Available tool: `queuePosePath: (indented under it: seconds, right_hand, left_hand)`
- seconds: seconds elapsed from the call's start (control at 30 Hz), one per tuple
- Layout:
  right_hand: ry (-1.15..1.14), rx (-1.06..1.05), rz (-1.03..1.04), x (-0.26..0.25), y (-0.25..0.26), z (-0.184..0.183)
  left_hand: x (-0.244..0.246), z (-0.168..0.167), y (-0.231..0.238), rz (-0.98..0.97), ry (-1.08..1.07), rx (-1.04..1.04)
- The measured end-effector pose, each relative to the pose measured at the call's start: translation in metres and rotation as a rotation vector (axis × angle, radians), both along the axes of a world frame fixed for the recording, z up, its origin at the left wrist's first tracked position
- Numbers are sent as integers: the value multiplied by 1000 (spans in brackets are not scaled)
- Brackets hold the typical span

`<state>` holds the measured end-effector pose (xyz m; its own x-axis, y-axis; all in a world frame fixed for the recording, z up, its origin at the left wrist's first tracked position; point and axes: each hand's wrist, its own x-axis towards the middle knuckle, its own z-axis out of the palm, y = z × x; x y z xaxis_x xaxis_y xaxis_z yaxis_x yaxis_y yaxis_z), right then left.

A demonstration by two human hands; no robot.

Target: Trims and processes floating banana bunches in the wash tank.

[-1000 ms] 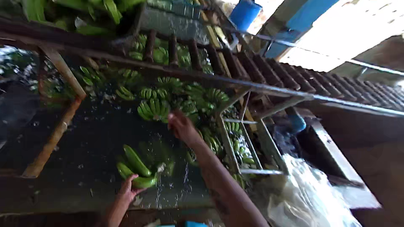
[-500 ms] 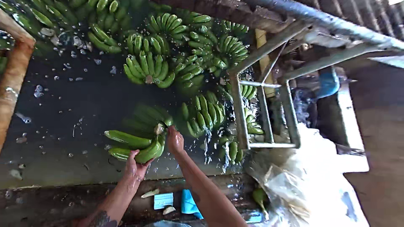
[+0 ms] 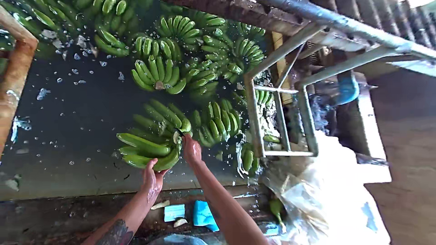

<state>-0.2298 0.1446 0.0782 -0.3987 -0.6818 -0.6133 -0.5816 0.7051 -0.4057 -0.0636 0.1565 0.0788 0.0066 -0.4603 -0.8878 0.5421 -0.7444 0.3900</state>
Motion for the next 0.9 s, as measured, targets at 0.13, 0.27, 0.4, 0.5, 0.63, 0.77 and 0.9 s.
queuePosePath:
  seconds: [0.13, 0.27, 0.4, 0.5, 0.63, 0.77, 0.9]
  right_hand:
    - [-831, 33, -126, -5, 64, 18]
    - [-286, -62, 120, -14, 49, 25]
    - [8, 42, 669, 41, -7, -12]
    - [-46, 210, 671, 97, -33, -25]
    - [-214, 192, 387, 114, -70, -23]
    - [-599, -11, 145, 49, -81, -38]
    - [-956, -76, -335, -3, -52, -85]
  left_hand:
    - [39, -32, -4, -200, -7, -80]
    - [103, -57, -50, -705, -85, -90]
    - [125, -69, -104, -674, -331, -123]
    - [155, -83, -111, -310, -400, -357]
    - [187, -81, -85, -137, -419, -296]
    - [181, -71, -63, -263, -381, -210]
    - [162, -68, -61, -299, -310, -228]
